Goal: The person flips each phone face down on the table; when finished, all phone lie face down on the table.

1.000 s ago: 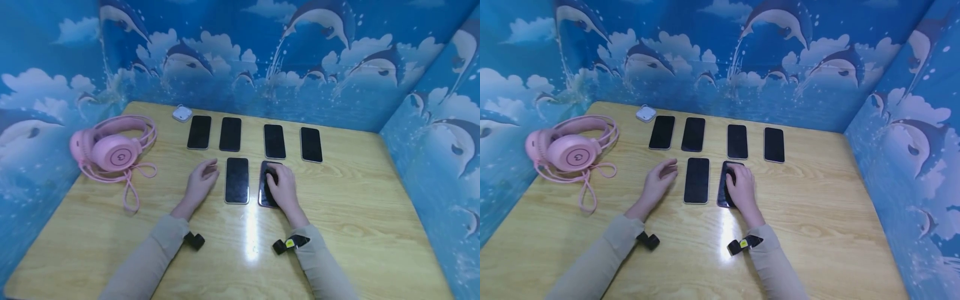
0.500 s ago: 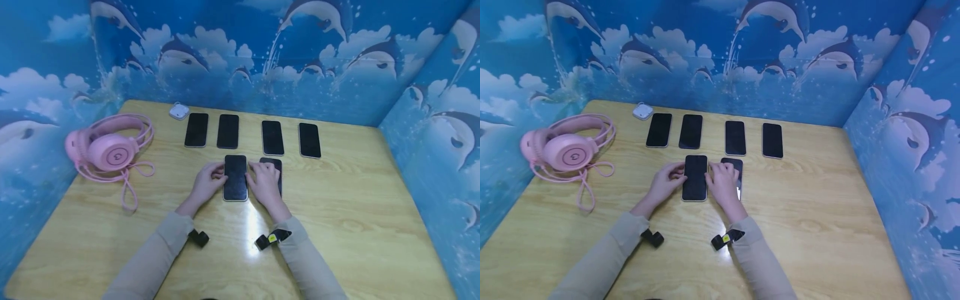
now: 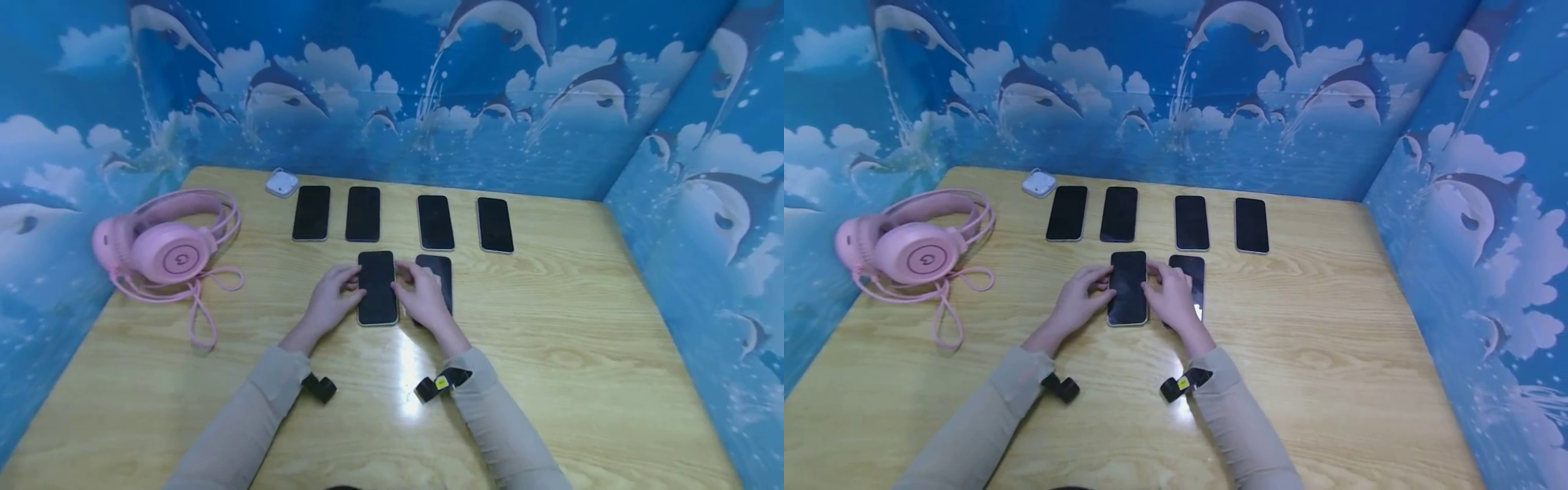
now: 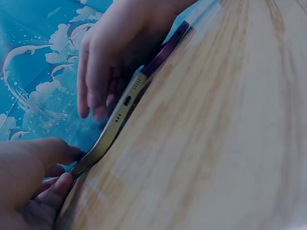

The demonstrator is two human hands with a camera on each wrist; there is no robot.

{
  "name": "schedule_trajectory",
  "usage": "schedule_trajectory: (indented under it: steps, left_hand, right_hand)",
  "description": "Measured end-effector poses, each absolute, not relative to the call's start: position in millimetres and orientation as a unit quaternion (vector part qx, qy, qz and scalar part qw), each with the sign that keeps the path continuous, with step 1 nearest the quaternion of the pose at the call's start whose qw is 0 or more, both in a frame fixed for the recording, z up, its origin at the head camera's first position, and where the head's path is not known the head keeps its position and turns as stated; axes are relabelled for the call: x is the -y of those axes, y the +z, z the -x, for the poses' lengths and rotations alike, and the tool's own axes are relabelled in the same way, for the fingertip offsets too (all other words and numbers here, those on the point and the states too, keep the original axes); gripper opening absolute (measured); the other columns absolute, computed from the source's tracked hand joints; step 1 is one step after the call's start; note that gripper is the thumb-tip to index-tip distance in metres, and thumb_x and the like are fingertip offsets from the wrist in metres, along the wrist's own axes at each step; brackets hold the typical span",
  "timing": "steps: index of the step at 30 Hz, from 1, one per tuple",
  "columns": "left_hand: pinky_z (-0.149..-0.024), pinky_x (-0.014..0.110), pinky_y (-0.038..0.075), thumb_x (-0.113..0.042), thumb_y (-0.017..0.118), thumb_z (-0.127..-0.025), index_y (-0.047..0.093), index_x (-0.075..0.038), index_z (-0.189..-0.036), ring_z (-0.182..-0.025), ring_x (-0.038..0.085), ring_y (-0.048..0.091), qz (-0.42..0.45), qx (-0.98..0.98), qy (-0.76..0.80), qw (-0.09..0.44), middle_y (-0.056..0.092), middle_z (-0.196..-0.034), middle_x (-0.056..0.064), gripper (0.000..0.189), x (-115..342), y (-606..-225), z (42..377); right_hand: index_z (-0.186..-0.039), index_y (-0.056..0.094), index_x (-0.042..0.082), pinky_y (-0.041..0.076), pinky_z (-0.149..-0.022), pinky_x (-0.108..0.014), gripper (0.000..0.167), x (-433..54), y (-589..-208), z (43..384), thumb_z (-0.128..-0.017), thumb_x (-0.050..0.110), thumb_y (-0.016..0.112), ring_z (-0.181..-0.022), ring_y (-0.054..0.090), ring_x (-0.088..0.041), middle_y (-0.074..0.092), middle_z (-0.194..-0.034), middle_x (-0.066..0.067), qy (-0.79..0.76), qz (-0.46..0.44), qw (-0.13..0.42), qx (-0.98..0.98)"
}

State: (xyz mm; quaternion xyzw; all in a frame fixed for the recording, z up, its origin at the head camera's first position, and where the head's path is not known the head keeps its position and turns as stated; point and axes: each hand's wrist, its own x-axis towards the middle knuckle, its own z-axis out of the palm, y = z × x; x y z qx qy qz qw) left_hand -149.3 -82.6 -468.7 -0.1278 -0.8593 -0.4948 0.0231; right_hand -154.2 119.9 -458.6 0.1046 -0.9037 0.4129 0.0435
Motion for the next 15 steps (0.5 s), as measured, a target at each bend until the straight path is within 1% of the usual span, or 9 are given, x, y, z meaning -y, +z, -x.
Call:
schedule_trajectory:
  steps: [3, 6, 8, 11, 13, 15]
  left_hand:
    - [-0.092, 0.038, 0.049, -0.005, 0.071, -0.083, 0.056, 0.006, -0.127, -0.098, 0.028, 0.061, 0.129, 0.858, -0.497, 0.019, 0.056, -0.119, 0.019, 0.047, 83.4, -468.1, 150.2]
    - [-0.092, 0.038, 0.050, -0.004, 0.070, -0.085, 0.056, 0.006, -0.126, -0.098, 0.029, 0.061, 0.131, 0.855, -0.501, 0.017, 0.056, -0.117, 0.019, 0.045, 82.7, -468.9, 151.7]
    - [-0.092, 0.038, 0.050, -0.005, 0.069, -0.086, 0.056, 0.005, -0.127, -0.098, 0.028, 0.060, 0.130, 0.854, -0.504, 0.015, 0.056, -0.116, 0.019, 0.044, 81.8, -469.7, 152.4]
    - [-0.092, 0.039, 0.049, -0.007, 0.067, -0.087, 0.056, 0.003, -0.127, -0.098, 0.028, 0.060, 0.124, 0.853, -0.507, 0.008, 0.056, -0.116, 0.018, 0.043, 80.9, -470.8, 152.3]
    - [-0.093, 0.039, 0.048, -0.007, 0.066, -0.088, 0.055, 0.004, -0.128, -0.099, 0.028, 0.059, 0.116, 0.851, -0.512, 0.003, 0.055, -0.116, 0.018, 0.042, 80.6, -471.1, 151.9]
    - [-0.093, 0.039, 0.048, -0.007, 0.064, -0.089, 0.054, 0.004, -0.128, -0.101, 0.029, 0.059, 0.105, 0.843, -0.528, -0.001, 0.056, -0.117, 0.019, 0.041, 80.5, -470.5, 152.0]
  right_hand:
    - [-0.122, 0.062, 0.009, 0.044, -0.085, -0.038, 0.036, -121.4, -456.1, 155.3, -0.088, 0.017, 0.069, -0.093, 0.058, -0.021, 0.065, -0.106, -0.006, 0.487, -0.091, 0.036, 0.868]
    - [-0.121, 0.064, 0.011, 0.048, -0.080, -0.036, 0.033, -122.3, -455.2, 155.1, -0.089, 0.016, 0.067, -0.089, 0.059, -0.019, 0.064, -0.100, -0.006, 0.529, -0.099, 0.045, 0.842]
    - [-0.120, 0.064, 0.012, 0.050, -0.080, -0.033, 0.031, -122.5, -456.7, 154.9, -0.090, 0.013, 0.066, -0.089, 0.060, -0.018, 0.064, -0.102, -0.007, 0.542, -0.119, 0.056, 0.830]
    - [-0.123, 0.063, 0.009, 0.052, -0.081, -0.033, 0.034, -122.1, -459.5, 153.4, -0.089, 0.003, 0.065, -0.093, 0.061, -0.022, 0.062, -0.114, -0.009, 0.569, -0.168, 0.057, 0.803]
    - [-0.128, 0.058, 0.004, 0.052, -0.086, -0.037, 0.040, -120.8, -461.1, 152.3, -0.088, -0.002, 0.063, -0.099, 0.061, -0.028, 0.057, -0.128, -0.012, 0.598, -0.212, 0.037, 0.772]
    - [-0.134, 0.053, 0.004, 0.050, -0.091, -0.040, 0.045, -118.7, -461.3, 151.3, -0.089, -0.001, 0.063, -0.105, 0.061, -0.031, 0.050, -0.137, -0.013, 0.605, -0.242, 0.013, 0.758]
